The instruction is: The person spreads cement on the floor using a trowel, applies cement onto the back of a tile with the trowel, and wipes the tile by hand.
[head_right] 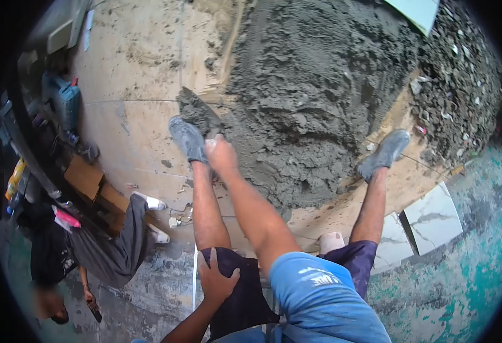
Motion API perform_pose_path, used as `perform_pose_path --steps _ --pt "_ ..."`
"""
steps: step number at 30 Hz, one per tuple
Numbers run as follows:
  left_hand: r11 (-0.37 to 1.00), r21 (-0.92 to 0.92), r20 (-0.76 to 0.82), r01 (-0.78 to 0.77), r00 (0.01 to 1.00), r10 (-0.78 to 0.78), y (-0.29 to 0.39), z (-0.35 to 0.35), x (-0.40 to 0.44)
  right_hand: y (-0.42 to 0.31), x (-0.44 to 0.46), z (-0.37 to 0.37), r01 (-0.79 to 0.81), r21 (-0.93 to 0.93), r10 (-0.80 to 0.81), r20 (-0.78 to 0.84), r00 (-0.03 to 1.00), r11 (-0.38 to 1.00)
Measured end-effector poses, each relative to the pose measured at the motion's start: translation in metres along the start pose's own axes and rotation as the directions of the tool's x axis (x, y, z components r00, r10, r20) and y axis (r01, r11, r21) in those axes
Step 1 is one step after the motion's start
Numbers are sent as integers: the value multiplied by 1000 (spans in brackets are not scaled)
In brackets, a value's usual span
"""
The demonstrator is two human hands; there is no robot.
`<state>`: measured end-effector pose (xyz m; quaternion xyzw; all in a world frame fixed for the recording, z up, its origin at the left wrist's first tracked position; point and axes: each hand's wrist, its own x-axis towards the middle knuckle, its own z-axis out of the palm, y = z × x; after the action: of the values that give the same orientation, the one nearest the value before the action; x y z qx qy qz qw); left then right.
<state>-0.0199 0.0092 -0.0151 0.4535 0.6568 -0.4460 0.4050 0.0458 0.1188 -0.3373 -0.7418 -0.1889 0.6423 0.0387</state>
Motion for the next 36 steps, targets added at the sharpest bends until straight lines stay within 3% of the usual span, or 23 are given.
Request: perform_pose_path --steps 1,3,5,9,12,14,19,21,22,24,25,27,29,32,34,36 --pt "1000 5 14 9 1000 -9 1 -3 -1 3 -2 -1 12 7 -12 20 1000 1000" --pt "1000 4 -4 3 1000 -3 -2 -2 -2 12 -2 -13 125 -98 -140 -165 976 987" --pt "1000 -10 11 -15 1000 15 -4 -5 -3 -7 -2 -42 73 -156 -97 -154 983 985" --pt "999 -46 12 -12 1000 13 -7 -11 -4 -28 22 -62 118 -247 -174 -219 960 962" --pt "996 -84 6 -27 1000 27 -14 -7 -1 -27 23 -46 118 -267 -168 -172 971 956" --pt "996 -41 -46 -79 996 77 -21 -2 -2 -2 10 -21 168 -385 -154 67 986 908" --pt "995 -72 -69 -66 996 61 -30 6 1 16 18 -16 221 -222 -193 139 971 950" --pt "990 -102 -48 -93 995 88 -26 12 2 23 17 -32 255 -155 -214 240 947 954" --pt "990 -113 -59 -79 996 73 -29 15 1 23 14 -41 205 -143 -161 268 950 968" --pt "989 -125 -66 -73 996 66 -30 19 -1 29 -3 -60 74 126 -118 390 913 989" --pt "992 -106 -69 -69 996 62 -29 20 -1 32 -15 -74 74 123 -116 376 920 990" --pt "994 -81 -81 -68 995 62 -24 18 -5 38 -48 -106 287 100 -304 268 914 953" --pt "998 -63 -53 -14 999 11 -13 14 -6 52 -81 -146 406 -140 -394 104 913 903" --pt "999 -33 -41 20 999 -21 -3 14 -7 89 -105 -191 300 -379 -397 -208 894 875" --pt "999 -8 -43 32 999 -32 0 18 -11 109 -101 -221 120 -575 -394 -378 838 809" --pt "997 25 -38 68 997 -67 5 20 -9 127 -92 -232 6 -515 -342 -561 753 857"
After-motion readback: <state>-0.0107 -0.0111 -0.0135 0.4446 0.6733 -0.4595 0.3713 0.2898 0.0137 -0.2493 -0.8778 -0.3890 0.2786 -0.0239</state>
